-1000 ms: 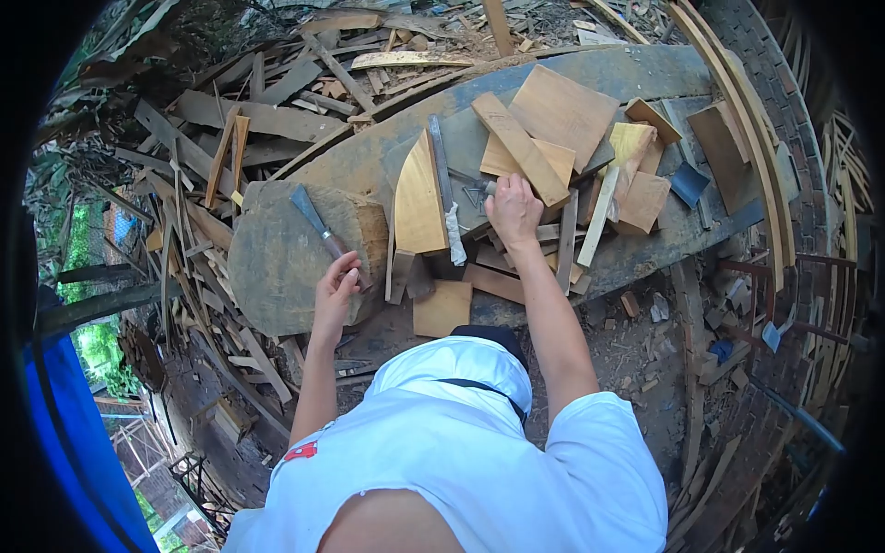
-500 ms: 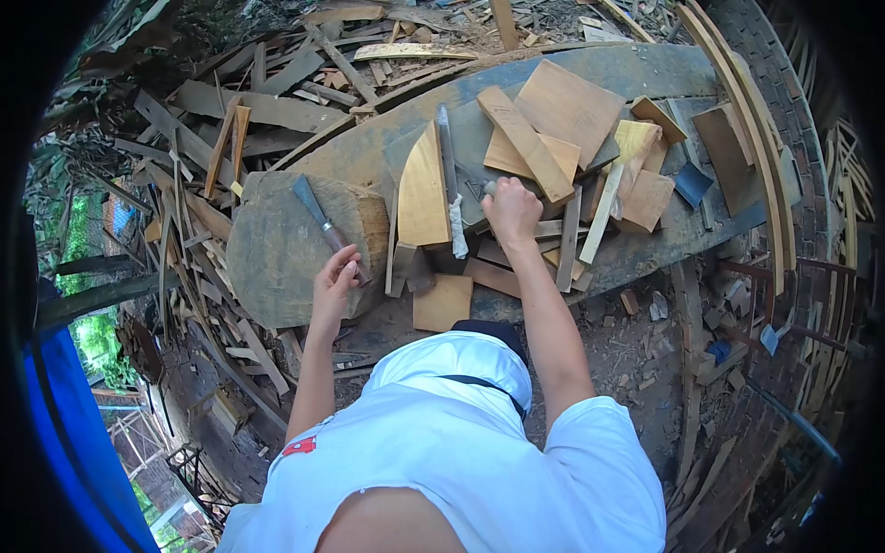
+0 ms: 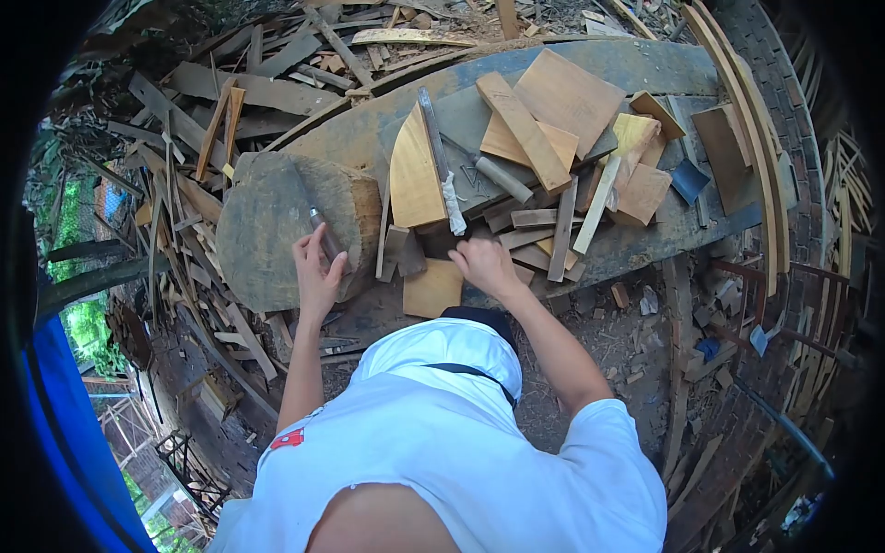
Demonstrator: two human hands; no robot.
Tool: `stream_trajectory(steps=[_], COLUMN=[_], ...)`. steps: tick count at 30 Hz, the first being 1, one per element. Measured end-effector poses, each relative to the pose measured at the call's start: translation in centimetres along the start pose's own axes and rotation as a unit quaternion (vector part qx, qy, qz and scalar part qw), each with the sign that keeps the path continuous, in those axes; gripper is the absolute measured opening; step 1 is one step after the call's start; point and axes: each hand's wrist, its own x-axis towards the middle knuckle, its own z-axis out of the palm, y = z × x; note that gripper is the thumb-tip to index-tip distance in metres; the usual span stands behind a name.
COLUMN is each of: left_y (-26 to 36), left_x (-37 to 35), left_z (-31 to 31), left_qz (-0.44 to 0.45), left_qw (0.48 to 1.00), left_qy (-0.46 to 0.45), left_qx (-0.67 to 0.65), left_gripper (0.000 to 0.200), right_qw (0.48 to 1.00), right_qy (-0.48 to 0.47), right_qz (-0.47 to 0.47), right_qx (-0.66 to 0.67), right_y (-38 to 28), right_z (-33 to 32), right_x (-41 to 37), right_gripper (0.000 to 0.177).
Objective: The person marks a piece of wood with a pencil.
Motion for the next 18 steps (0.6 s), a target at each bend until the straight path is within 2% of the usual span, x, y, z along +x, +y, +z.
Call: stream_trajectory(steps=[1, 3, 5, 6, 7, 8, 9, 10, 12, 13, 14, 16, 17, 18], left_y=[0.0, 0.0, -0.1, -0.1, -0.1, -0.1, -0.1, -0.4, -1.3, -1.8, -2.3, -2.2, -2.1, -1.9], left_x=[0.0, -0.2, -0.5, -0.5, -0.4, -0.4, -0.4, -0.4, -1.0, -1.4, -1.9, -2.4, -2.8, -3.3], left_z=[-0.2, -0.9, -0.7, -0.5, -0.5, -0.6, -0.7, -0.8, -0.8, -0.5, -0.1, -0.3, -0.3, -0.3], left_qz=[-0.001, -0.106, -0.123, -0.135, -0.131, -0.174, -0.217, -0.214, -0.147, -0.148, -0.130, -0.113, -0.118, -0.126], left_qw=[1.000, 0.988, 0.984, 0.980, 0.981, 0.970, 0.957, 0.958, 0.977, 0.978, 0.980, 0.982, 0.981, 0.979], left_qy=[0.002, -0.084, -0.074, -0.064, -0.062, -0.063, -0.063, -0.059, -0.062, -0.056, -0.062, -0.064, -0.064, -0.063], left_qx=[0.000, -0.080, -0.102, -0.128, -0.128, -0.156, -0.184, -0.184, -0.138, -0.137, -0.139, -0.140, -0.143, -0.146], left_gripper=[0.056, 0.064, 0.065, 0.066, 0.066, 0.065, 0.065, 0.065, 0.062, 0.062, 0.060, 0.057, 0.055, 0.053], right_qw=[1.000, 0.998, 0.981, 0.981, 0.919, 0.814, 0.749, 0.751, 0.558, 0.514, 0.516, 0.510, 0.474, 0.476], right_qy=[-0.018, -0.038, -0.037, -0.035, -0.077, -0.117, -0.129, -0.129, -0.136, -0.150, -0.153, -0.088, -0.063, -0.067], right_qz=[0.023, 0.042, 0.113, 0.112, 0.214, 0.303, 0.319, 0.315, 0.370, 0.377, 0.375, 0.406, 0.416, 0.416], right_qx=[0.010, 0.022, 0.151, 0.151, 0.323, 0.481, 0.566, 0.565, 0.731, 0.756, 0.755, 0.753, 0.774, 0.772], right_y=[1.0, 1.8, 2.0, 1.7, 1.2, 0.4, -0.4, -1.0, -1.8, -2.2, -2.7, -4.5, -4.7, -4.7], right_z=[1.4, 2.5, 3.0, 3.0, 2.8, 2.5, 2.1, 2.5, 4.0, 4.8, 5.5, 5.9, 6.2, 6.6], right_x=[-1.7, -2.4, -2.5, -1.9, -0.8, 0.3, 0.8, 1.5, 2.8, 3.3, 3.6, 3.9, 4.2, 4.3], right_gripper=[0.030, 0.033, 0.040, 0.040, 0.046, 0.052, 0.060, 0.060, 0.068, 0.077, 0.077, 0.079, 0.079, 0.079])
